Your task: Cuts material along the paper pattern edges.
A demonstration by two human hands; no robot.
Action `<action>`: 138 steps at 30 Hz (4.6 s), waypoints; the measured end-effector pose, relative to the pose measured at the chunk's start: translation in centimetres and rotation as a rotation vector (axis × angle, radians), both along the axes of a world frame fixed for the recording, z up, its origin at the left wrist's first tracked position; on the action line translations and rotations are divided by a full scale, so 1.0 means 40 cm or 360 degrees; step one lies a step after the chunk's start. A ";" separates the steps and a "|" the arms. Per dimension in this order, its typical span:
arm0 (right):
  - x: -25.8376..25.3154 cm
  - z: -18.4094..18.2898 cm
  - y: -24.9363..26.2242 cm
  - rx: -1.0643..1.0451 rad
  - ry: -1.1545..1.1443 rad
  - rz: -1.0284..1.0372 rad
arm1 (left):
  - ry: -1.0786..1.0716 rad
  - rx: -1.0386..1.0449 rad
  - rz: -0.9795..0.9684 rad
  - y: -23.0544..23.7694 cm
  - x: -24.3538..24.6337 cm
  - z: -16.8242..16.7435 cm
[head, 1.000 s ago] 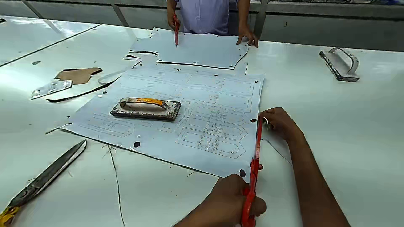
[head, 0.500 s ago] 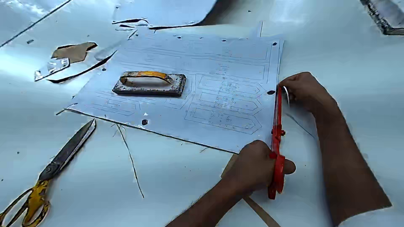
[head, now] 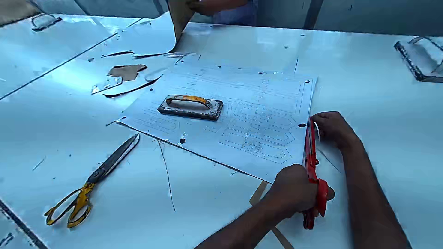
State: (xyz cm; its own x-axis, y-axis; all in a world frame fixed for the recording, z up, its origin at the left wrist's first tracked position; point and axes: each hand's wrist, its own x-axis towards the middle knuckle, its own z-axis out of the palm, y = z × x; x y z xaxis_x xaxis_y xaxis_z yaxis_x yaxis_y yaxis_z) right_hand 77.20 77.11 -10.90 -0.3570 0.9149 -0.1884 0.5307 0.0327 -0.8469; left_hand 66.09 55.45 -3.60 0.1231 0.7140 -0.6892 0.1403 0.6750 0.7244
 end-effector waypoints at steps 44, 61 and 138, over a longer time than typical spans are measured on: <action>0.000 -0.003 -0.007 -0.0150 0.0147 -0.0144 | 0.0168 0.0199 -0.0127 0.024 -0.031 -0.038; 0.000 -0.007 -0.006 -0.0069 0.0053 -0.0142 | 0.0115 0.0189 -0.0102 0.033 -0.036 -0.069; 0.008 -0.017 -0.003 0.0003 0.0106 -0.0195 | -0.0097 0.0293 -0.0184 0.041 -0.087 -0.124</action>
State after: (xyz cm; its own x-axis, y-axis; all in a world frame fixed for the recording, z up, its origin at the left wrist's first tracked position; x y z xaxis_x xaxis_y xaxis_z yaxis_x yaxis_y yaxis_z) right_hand 77.52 76.99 -11.60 -0.2541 0.9528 -0.1660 0.4733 -0.0271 -0.8805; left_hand 62.62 57.09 -8.56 0.2490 0.8057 -0.5375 0.1615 0.5127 0.8433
